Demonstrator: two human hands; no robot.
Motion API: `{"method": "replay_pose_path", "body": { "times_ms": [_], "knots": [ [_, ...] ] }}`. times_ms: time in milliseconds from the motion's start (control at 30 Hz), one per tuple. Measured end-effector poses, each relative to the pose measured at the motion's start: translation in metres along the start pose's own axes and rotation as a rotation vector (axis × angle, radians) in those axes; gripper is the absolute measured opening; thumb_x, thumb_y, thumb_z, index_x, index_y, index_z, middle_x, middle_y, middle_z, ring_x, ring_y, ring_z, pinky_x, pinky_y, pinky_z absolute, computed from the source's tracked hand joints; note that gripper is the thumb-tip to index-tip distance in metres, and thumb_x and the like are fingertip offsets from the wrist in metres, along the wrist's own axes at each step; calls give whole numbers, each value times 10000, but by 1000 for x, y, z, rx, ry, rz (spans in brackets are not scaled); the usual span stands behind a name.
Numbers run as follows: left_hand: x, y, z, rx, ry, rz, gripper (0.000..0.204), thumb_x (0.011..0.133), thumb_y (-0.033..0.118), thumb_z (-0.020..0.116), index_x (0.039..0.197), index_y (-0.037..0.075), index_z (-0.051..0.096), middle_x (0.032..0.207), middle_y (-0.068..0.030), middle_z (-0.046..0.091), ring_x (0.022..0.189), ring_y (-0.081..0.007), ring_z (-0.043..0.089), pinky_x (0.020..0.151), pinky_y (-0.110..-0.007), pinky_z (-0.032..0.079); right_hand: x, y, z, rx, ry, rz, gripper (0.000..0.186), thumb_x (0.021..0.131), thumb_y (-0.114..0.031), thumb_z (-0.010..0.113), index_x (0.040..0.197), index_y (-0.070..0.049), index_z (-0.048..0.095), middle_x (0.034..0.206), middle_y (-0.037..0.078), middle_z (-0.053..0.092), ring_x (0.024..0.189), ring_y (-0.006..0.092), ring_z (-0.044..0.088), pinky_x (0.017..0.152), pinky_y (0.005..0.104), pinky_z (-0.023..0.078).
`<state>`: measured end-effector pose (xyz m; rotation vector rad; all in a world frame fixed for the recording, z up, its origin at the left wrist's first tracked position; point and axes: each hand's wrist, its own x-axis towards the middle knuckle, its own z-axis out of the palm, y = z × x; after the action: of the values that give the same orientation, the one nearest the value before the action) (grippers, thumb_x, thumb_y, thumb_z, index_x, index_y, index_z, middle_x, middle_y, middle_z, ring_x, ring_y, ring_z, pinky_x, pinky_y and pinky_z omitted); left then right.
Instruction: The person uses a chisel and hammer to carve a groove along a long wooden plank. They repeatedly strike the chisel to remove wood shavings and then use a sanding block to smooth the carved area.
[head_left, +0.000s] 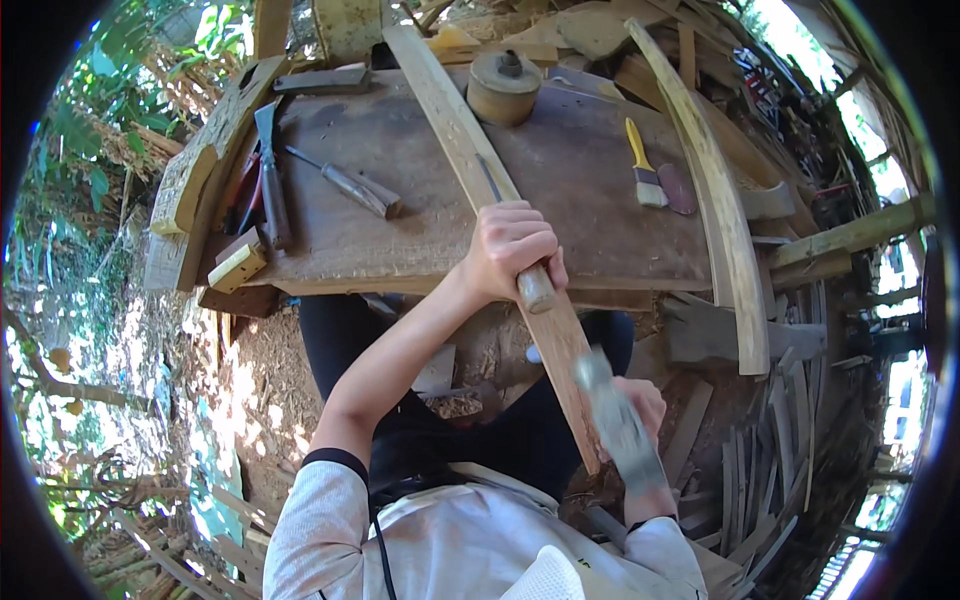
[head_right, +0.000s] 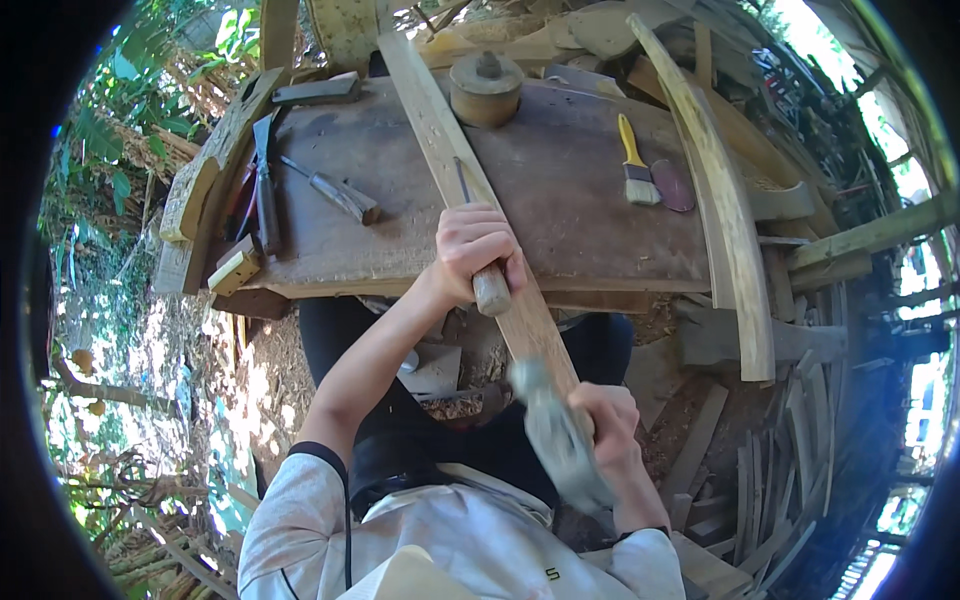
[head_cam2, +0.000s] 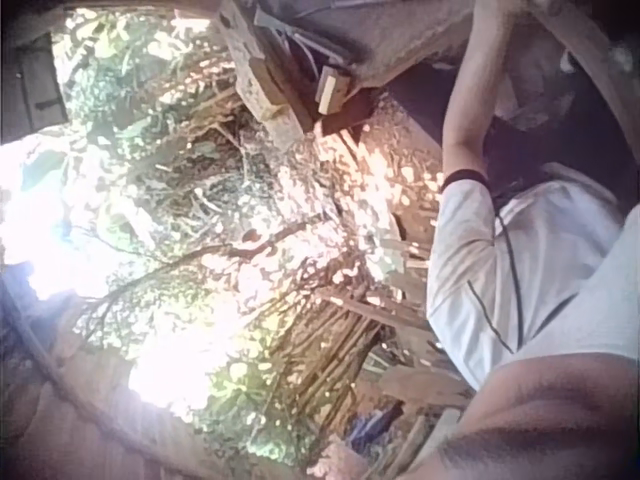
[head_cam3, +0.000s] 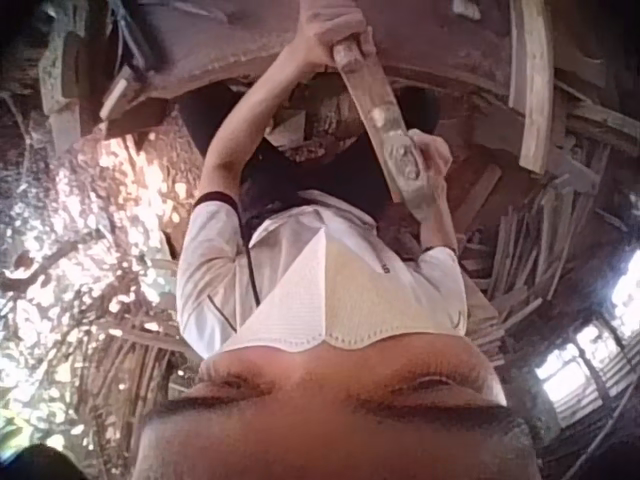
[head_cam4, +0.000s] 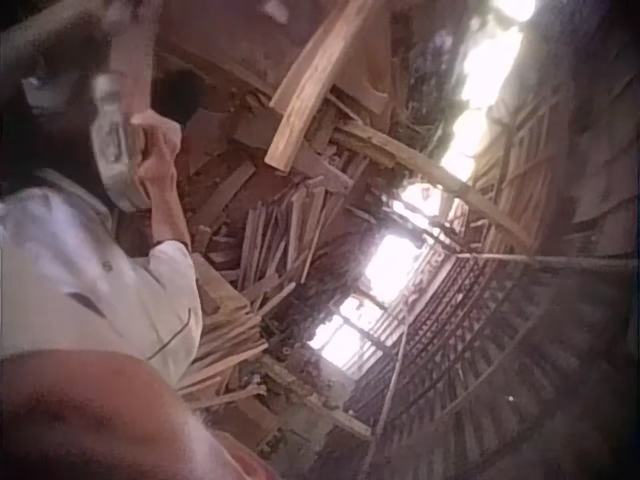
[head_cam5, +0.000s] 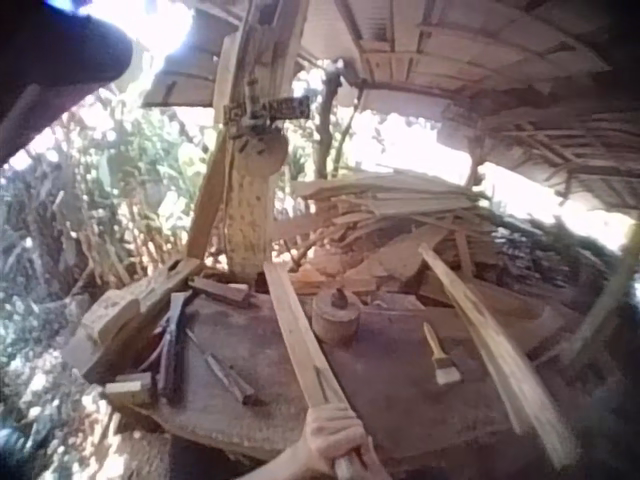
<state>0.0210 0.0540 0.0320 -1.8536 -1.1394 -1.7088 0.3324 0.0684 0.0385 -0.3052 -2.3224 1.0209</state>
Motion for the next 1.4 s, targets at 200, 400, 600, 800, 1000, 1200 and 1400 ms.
{"method": "replay_pose_path", "body": {
  "times_ms": [200,400,600,800,1000,1200,1400],
  "knots": [
    [-8,8,-2,-10,6,-27,343,551,165,823,597,130,486,551,-8,519,497,-220,558,492,-345,396,13,-15,0,-109,-81,-50,212,856,-170,717,995,-33,634,744,118,627,612,328,646,552,367,486],
    [-5,8,-4,-16,-35,-12,354,552,220,825,597,144,483,554,7,525,502,-211,558,500,-344,389,40,-31,1,-171,-87,77,145,880,-113,708,938,-12,622,715,120,620,564,311,637,526,380,480],
    [-11,6,-1,10,-44,-4,352,551,221,819,599,148,478,566,18,541,505,-206,562,505,-345,396,34,-20,4,-134,-63,-70,191,916,-190,708,936,-15,636,703,107,613,547,298,618,515,369,464],
    [-6,4,-1,11,-24,-18,349,561,202,819,600,139,478,569,9,552,506,-212,563,506,-351,402,14,-11,6,21,-2,-230,221,916,-201,724,972,-2,643,755,144,662,663,364,678,566,369,497],
    [-5,6,-1,-59,-23,-46,343,563,152,811,602,123,472,571,-17,534,504,-233,554,512,-361,405,-13,14,-1,-143,88,180,165,955,-158,673,985,-8,612,751,68,575,673,223,625,577,347,467],
    [-8,30,-12,-127,-3,-23,289,592,34,708,603,106,428,546,-26,449,465,-232,488,473,-350,359,-24,3,1,-247,330,428,470,740,-312,951,914,-18,628,749,31,560,600,125,422,547,311,373],
    [-12,44,-17,-215,19,17,269,602,-5,656,594,88,404,534,-18,377,423,-221,416,436,-339,322,-43,-10,-6,69,115,852,494,754,-317,965,842,-66,549,746,-18,595,688,74,541,625,263,454]
  ]
}}
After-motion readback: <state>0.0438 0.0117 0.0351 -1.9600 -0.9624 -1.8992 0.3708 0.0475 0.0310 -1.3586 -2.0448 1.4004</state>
